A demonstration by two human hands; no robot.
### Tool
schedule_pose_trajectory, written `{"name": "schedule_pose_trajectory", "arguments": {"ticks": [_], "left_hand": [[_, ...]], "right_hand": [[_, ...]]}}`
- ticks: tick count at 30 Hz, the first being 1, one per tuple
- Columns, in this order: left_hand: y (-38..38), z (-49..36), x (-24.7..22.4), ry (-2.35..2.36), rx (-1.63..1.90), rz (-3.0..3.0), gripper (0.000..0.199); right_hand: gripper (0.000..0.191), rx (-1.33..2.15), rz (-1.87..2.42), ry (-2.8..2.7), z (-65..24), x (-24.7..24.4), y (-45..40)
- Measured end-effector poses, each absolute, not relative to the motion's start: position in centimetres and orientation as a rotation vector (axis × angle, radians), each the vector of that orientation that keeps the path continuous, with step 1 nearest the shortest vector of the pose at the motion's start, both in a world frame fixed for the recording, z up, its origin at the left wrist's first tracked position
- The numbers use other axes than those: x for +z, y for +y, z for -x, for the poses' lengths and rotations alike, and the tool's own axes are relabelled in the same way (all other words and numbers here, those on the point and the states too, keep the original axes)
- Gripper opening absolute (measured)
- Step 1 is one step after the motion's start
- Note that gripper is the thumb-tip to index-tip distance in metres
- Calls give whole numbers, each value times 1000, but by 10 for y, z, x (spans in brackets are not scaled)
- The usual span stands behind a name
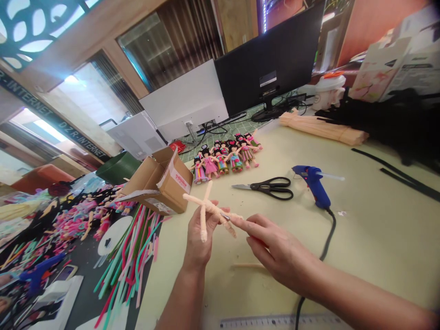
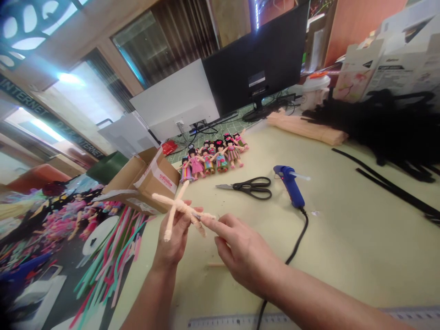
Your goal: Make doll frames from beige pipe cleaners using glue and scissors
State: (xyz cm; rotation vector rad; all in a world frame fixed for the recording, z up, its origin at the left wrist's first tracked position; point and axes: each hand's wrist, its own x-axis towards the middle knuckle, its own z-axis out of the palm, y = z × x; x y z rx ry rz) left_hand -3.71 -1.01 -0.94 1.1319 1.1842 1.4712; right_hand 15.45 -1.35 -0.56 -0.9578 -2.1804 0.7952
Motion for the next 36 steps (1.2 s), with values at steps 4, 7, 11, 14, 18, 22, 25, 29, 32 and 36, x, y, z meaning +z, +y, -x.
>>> {"name": "schedule_pose_trajectory", "arguments": {"ticks": [4, 7, 11, 14, 18, 22, 25, 29, 32, 36], "left_hand": [[-9, 37, -11, 1189, 1472, -1148, 35], [-8, 37, -12, 1188, 1470, -1133, 33], [-7, 36, -13, 1185, 1477, -1074, 34], [-7, 35, -13, 1186, 1478, -1008, 37], [-6, 35, -12, 1163, 1486, -949, 37], [-4, 37, -12, 1141, 1517, -906, 36], [-4, 39, -14, 1139, 1512, -881, 37], [-4, 39, -17, 1131, 1500, -902, 36], [-4, 38, -17, 1123, 1482, -933, 35], [-5, 36, -16, 1113, 1470, -961, 35]], "right_hand": [[59, 827, 981, -2190, -155, -6, -13], [58, 839, 989, -2189, -155, -8, -13], [55, 903, 983, -2121, -155, -9, -11], [46, 1289, 960, -1942, -157, -5, -6], [41, 1996, 950, -1436, -163, 3, -1], [42, 2167, 909, -1191, -165, 6, 1], [41, 2046, 929, -1299, -164, 7, 1], [38, 1428, 944, -1785, -161, 5, -2], [44, 1064, 921, -1973, -158, 0, -6], [51, 880, 936, -2094, -157, -6, -8]]}}
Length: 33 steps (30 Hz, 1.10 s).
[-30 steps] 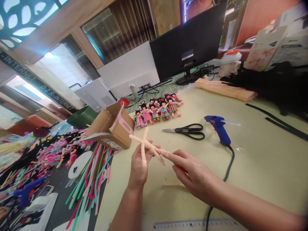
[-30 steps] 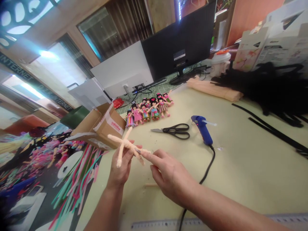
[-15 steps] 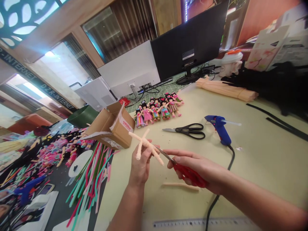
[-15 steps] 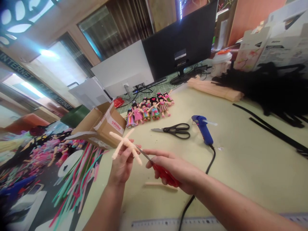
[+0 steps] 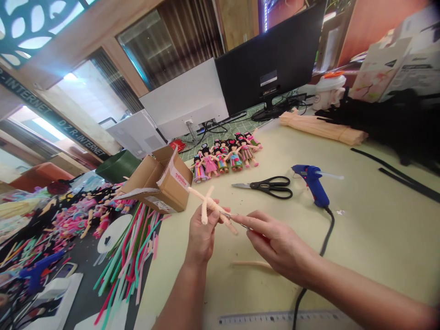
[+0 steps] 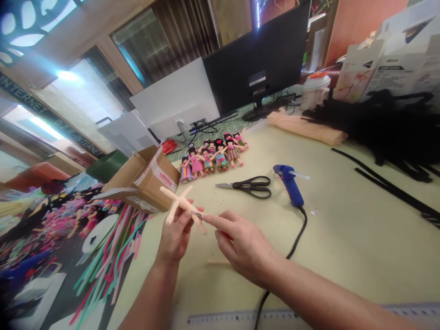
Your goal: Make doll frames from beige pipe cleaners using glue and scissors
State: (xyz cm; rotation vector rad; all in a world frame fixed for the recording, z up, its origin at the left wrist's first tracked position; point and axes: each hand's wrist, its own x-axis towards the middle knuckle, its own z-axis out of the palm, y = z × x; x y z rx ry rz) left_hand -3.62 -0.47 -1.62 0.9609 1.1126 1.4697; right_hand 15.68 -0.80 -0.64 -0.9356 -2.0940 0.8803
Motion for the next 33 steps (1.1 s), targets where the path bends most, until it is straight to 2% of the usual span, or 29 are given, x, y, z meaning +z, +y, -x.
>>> {"name": "schedule_pose_trajectory", "arguments": {"ticks": [6, 9, 11, 15, 17, 19, 24, 26, 33], "left_hand": [[-3, 36, -19, 1144, 1479, -1019, 35], [-4, 36, -19, 1161, 1487, -1008, 36], [-4, 36, -19, 1149, 1486, -973, 37], [-4, 36, -18, 1101, 1490, -889, 35], [-4, 36, -18, 1093, 1504, -863, 34], [-3, 37, -18, 1086, 1518, -851, 33], [-2, 38, -19, 1093, 1494, -846, 33], [-2, 37, -18, 1098, 1485, -848, 34], [-5, 36, -18, 1103, 1467, -926, 33]], "right_hand": [[53, 675, 980, -2193, -156, -12, -11], [51, 754, 992, -2141, -156, -10, -10], [46, 1063, 996, -2032, -158, -6, -6], [44, 2053, 908, -1442, -167, 4, 4], [46, 2187, 888, -1231, -169, 7, 7], [43, 2054, 948, -1314, -168, 8, 7], [39, 1303, 941, -1852, -160, 2, 0], [42, 1118, 922, -1928, -159, -2, -2], [48, 1001, 927, -2015, -157, -8, -7]]}}
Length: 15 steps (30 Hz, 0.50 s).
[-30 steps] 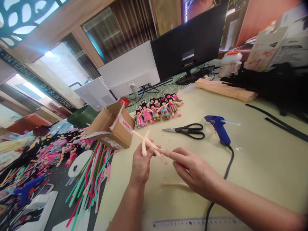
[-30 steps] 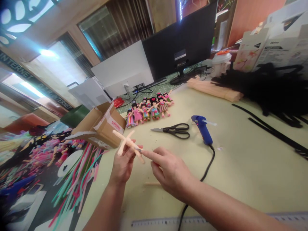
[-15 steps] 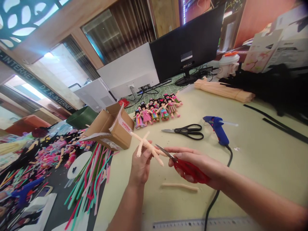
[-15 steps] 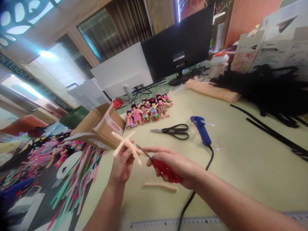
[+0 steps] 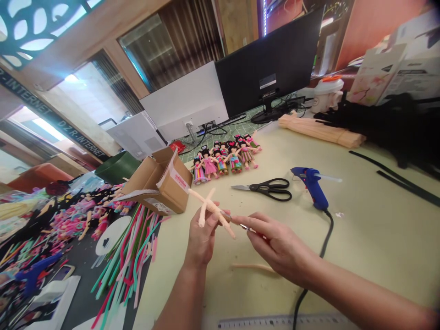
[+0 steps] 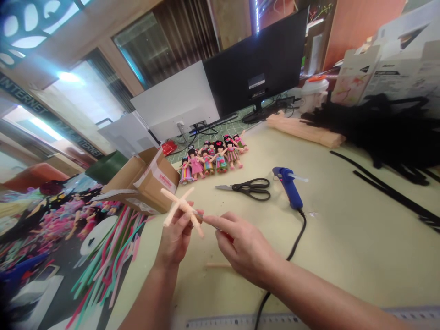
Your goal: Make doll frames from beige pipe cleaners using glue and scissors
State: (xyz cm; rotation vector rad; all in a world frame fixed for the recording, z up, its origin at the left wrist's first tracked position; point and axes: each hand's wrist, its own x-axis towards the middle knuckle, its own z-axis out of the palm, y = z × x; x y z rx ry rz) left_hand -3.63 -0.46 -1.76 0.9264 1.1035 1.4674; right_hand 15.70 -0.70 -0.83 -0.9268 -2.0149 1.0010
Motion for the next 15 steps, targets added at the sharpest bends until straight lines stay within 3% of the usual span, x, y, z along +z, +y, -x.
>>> {"name": "schedule_pose_trajectory", "arguments": {"ticks": [4, 9, 11, 15], "left_hand": [[-5, 37, -19, 1106, 1449, -940, 33], [-4, 39, -19, 1080, 1461, -877, 35], [-4, 39, -18, 1068, 1460, -860, 34], [-4, 39, -18, 1059, 1464, -864, 33]], "right_hand": [[42, 1142, 959, -1950, -158, -5, -5], [42, 2089, 947, -1291, -165, 5, 4], [43, 2124, 956, -1176, -167, 9, 6], [40, 1816, 1014, -1514, -164, 10, 2]]}}
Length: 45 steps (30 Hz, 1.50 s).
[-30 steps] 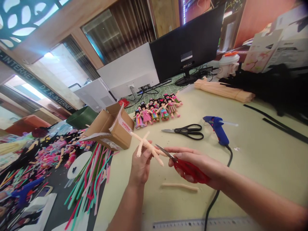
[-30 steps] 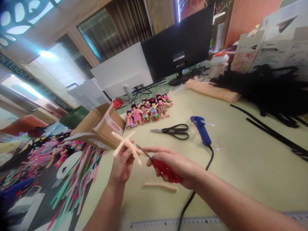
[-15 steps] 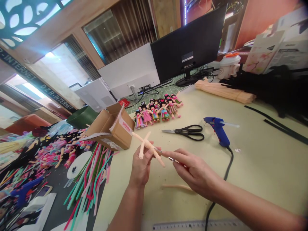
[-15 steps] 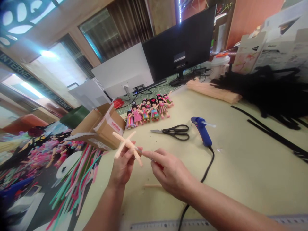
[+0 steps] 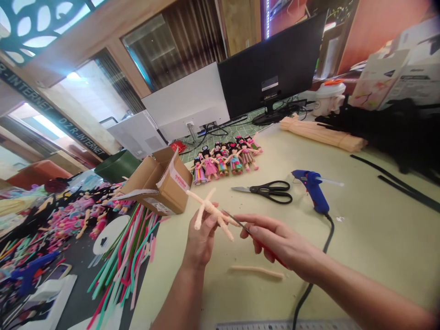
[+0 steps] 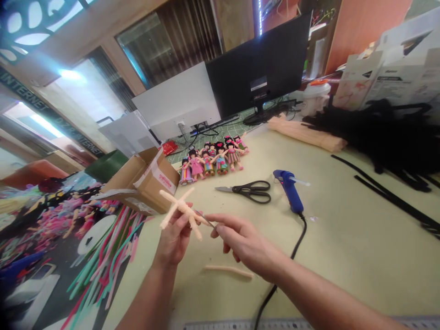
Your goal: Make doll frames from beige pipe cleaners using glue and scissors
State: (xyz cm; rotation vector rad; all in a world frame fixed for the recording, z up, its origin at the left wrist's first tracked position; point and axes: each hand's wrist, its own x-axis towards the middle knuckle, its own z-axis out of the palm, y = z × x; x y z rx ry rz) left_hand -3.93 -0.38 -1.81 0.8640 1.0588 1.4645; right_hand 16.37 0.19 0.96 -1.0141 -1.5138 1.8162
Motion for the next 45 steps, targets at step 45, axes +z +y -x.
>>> {"name": "schedule_pose_trajectory", "arguments": {"ticks": [45], "left_hand": [[-4, 40, -18, 847, 1307, -792, 31]], "right_hand": [[33, -10, 1466, -2446, -181, -44, 36]]}}
